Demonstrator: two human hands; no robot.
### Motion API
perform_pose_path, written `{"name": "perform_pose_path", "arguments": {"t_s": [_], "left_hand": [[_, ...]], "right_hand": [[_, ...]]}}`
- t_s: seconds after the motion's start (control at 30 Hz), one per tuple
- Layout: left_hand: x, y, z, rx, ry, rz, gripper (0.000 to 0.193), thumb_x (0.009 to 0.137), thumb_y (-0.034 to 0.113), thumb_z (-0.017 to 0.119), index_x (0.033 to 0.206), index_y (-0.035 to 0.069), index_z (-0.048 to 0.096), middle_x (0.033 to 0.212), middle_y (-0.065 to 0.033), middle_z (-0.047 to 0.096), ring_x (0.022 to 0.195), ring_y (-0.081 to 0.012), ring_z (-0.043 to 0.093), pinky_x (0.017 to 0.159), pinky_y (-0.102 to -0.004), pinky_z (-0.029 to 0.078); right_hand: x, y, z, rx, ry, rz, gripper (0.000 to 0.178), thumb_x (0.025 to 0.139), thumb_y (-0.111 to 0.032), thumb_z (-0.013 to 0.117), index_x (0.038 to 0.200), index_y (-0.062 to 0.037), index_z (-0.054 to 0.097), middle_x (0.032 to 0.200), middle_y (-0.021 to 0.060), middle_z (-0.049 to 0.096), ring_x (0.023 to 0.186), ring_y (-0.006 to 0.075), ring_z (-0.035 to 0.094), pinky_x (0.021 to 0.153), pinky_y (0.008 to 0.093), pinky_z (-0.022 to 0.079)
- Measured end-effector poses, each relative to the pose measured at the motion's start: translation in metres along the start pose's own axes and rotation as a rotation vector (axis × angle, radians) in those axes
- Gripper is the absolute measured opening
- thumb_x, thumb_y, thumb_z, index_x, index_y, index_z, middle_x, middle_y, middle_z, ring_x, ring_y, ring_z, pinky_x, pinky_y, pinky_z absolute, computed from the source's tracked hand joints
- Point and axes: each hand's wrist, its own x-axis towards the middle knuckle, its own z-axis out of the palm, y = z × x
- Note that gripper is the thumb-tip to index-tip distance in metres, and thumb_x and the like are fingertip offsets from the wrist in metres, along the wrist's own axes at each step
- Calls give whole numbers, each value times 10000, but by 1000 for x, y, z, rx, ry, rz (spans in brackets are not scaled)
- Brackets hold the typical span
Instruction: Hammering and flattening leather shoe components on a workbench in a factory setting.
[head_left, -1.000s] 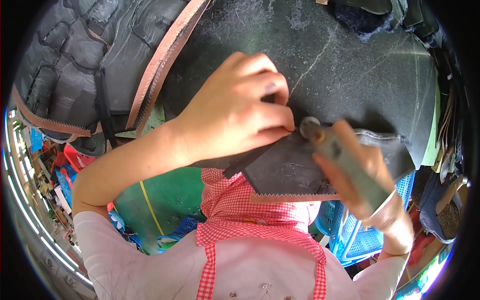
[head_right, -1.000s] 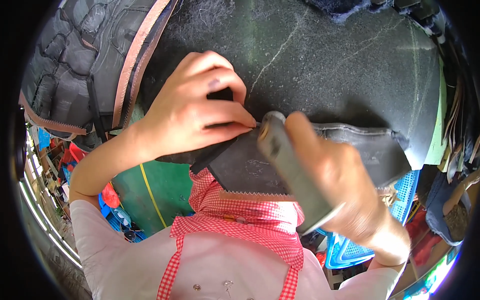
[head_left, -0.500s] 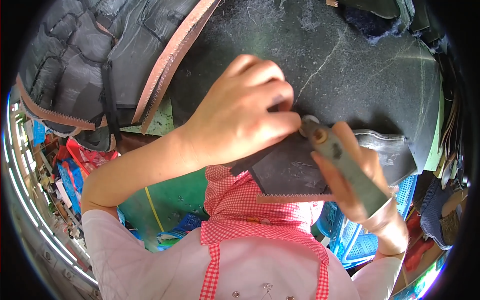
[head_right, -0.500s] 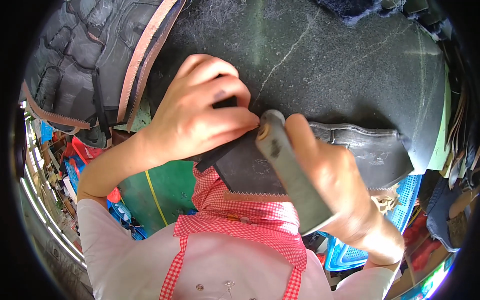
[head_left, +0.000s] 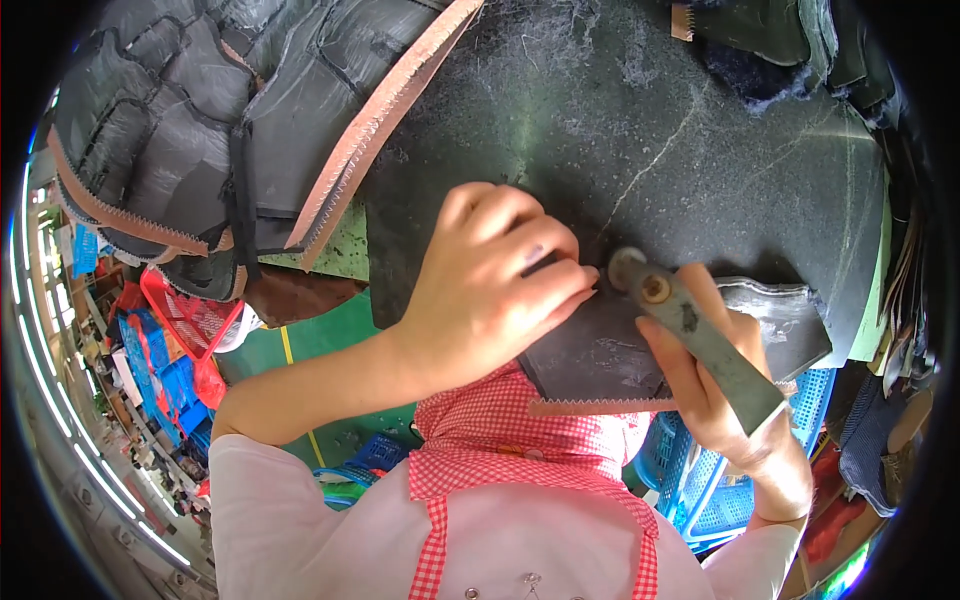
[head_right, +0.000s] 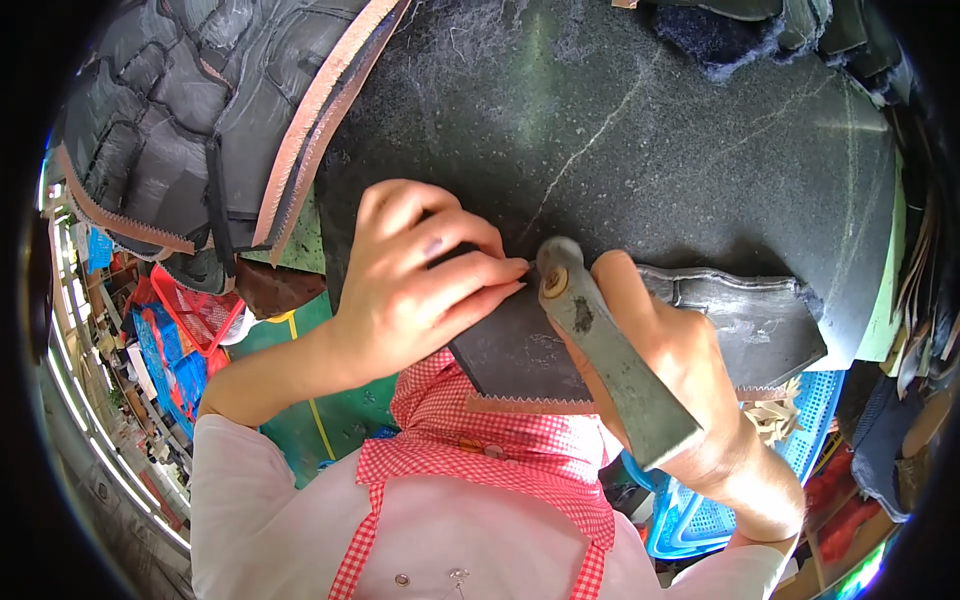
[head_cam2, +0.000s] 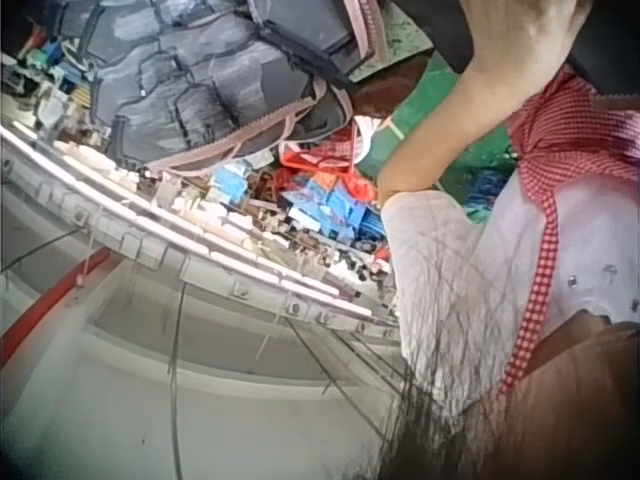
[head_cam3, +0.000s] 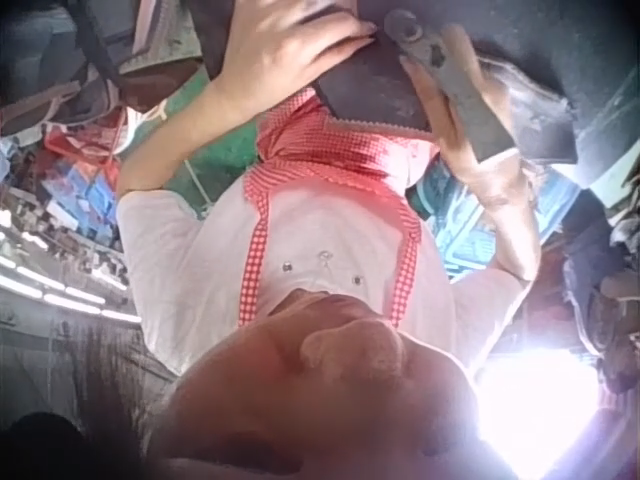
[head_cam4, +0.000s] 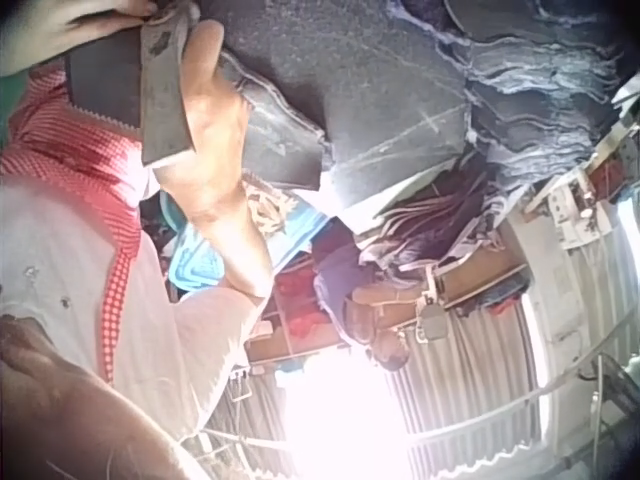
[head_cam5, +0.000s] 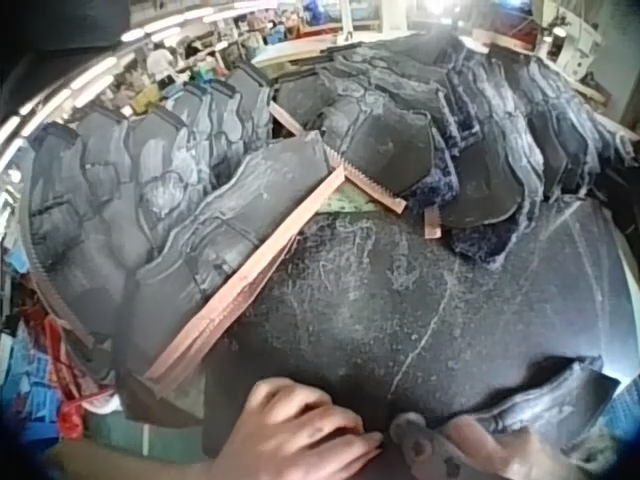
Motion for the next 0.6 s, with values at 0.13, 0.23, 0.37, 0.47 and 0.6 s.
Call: {"name": "perform_pose_path", "arguments": {"t_s": [0.13,0.23,0.37,0.47,0.6], "left_hand": [[-1,0,0,3,-3,12,225,679,195,867,883,175,773,937,61,657,942,-216,575,890,-427,401],[1,-2,-5,11,9,-12,247,666,215,874,892,185,780,933,62,650,955,-218,572,904,-433,394],[-5,-5,-3,-95,-22,-101,263,646,243,887,883,190,783,931,59,644,974,-219,569,912,-430,394],[-4,-1,1,-45,-2,-49,217,686,214,873,871,174,767,935,50,648,963,-220,578,904,-433,408],[-3,9,-4,89,13,63,192,727,196,849,892,166,756,925,38,644,955,-226,583,905,-448,415]], "right_hand": [[6,-7,-6,9,-65,36,138,975,-30,633,1084,24,568,787,149,598,632,257,597,556,337,422],[5,-13,-3,-70,-193,4,100,972,9,613,1049,52,566,818,215,627,686,369,663,584,362,450],[11,-5,-10,60,-108,52,93,971,-11,618,1016,44,557,787,203,607,611,363,644,550,376,442],[11,-10,-12,-76,-10,-83,97,970,-15,618,1027,36,559,779,198,594,607,353,639,539,374,432],[17,-17,-17,-11,-224,4,165,945,-26,648,1075,18,556,744,186,581,663,417,653,564,408,467]]}}
